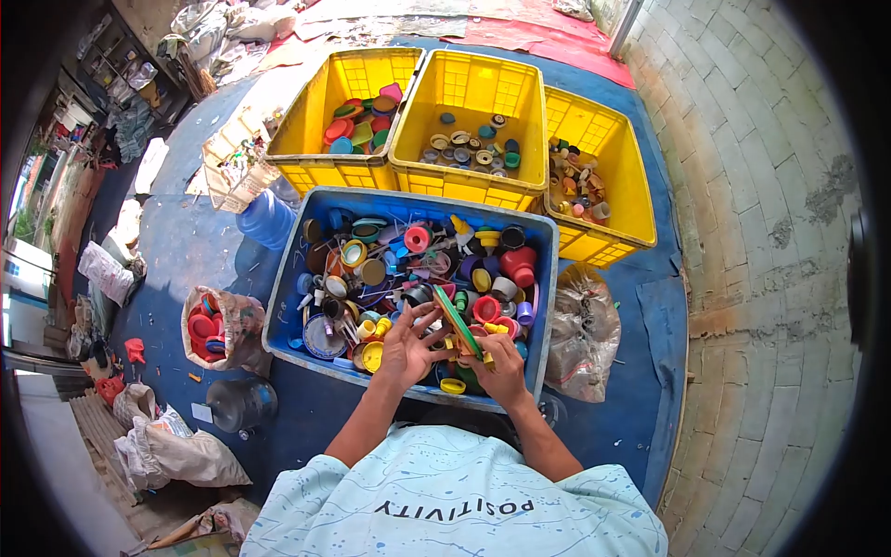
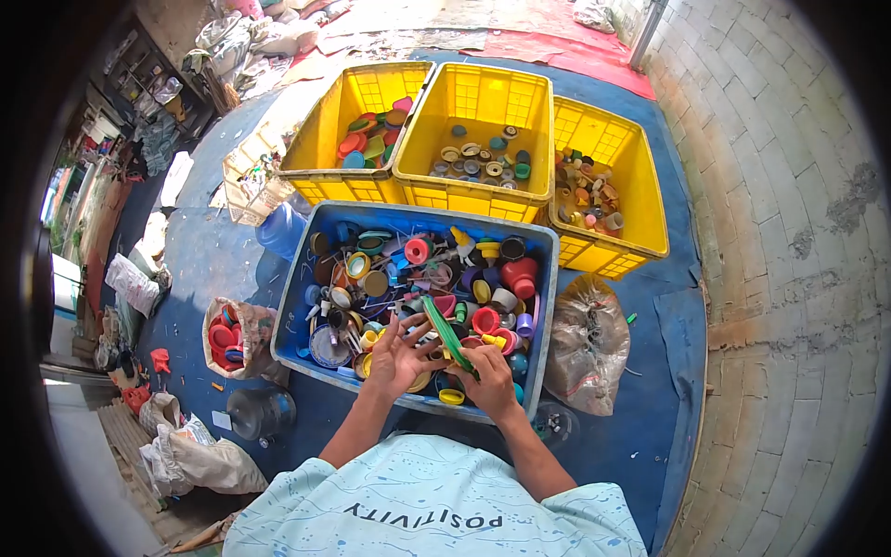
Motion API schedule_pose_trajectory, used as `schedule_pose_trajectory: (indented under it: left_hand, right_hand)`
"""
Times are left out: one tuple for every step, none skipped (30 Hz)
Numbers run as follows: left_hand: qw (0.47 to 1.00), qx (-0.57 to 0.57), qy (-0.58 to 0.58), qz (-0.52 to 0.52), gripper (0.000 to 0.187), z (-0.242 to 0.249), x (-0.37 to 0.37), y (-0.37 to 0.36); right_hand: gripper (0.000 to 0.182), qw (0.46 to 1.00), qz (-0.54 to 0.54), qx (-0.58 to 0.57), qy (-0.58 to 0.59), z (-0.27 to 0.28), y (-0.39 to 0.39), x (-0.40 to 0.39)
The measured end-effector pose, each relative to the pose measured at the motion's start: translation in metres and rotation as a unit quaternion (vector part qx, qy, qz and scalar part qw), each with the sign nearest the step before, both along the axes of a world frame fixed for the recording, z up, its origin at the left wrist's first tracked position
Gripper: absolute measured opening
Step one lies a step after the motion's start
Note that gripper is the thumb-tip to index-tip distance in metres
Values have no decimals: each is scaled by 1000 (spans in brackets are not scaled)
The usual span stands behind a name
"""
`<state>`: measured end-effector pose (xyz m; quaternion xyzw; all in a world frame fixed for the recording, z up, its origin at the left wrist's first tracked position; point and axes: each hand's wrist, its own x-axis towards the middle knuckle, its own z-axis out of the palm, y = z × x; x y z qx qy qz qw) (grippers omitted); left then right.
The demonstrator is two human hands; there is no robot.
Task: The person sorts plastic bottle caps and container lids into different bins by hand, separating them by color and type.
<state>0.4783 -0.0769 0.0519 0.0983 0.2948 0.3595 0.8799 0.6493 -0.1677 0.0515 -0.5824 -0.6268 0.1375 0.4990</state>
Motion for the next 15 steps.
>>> schedule_pose_trajectory:
  left_hand:
    - [1000, -11, -14, -5, 51, 0, 5, -3]
    - [999, -22, -27, -10, 54, -3, 10, -7]
    - [999, -22, 17, -16, 60, -5, 19, -11]
    - [998, -5, 64, -18, 61, -7, 27, -17]
    - [994, 12, 111, -18, 62, -8, 36, -23]
    - [987, 28, 157, -20, 64, -6, 43, -28]
    - [987, 27, 154, -38, 65, -13, 47, -32]
    - [987, 30, 156, -28, 67, -15, 54, -36]
    - [987, 32, 158, -18, 69, -16, 62, -42]
    - [986, 33, 161, -7, 72, -17, 69, -46]
    - [987, 25, 162, -2, 80, -18, 73, -48]
    - [984, 21, 179, -8, 80, -25, 75, -49]
    - [981, 18, 195, -14, 79, -34, 77, -50]
    - [977, 14, 210, -19, 78, -41, 78, -52]
    - [974, 13, 227, -3, 73, -35, 81, -55]
  right_hand:
    - [34, 1000, 0, 3, 18, -2, -2, 3]
    - [34, 999, 0, 6, 37, -6, -4, 6]
    - [33, 998, 0, 8, 55, -9, -7, 9]
    - [32, 988, -9, -32, 152, -12, -10, 11]
    - [31, 966, -17, -71, 247, -14, -13, 13]
    - [30, 934, -26, -111, 339, -18, -17, 16]
    - [26, 920, -15, -108, 377, -21, -19, 22]
    - [25, 911, -28, -115, 394, -23, -21, 28]
    - [24, 902, -40, -124, 412, -23, -22, 34]
    - [23, 892, -52, -134, 429, -22, -22, 38]
    - [19, 882, -58, -125, 451, -20, -21, 43]
    - [19, 877, -70, -131, 457, -23, -23, 48]
    - [20, 873, -81, -137, 461, -30, -24, 55]
    - [20, 869, -91, -144, 465, -33, -25, 60]
    - [19, 862, -83, -149, 477, -25, -27, 64]
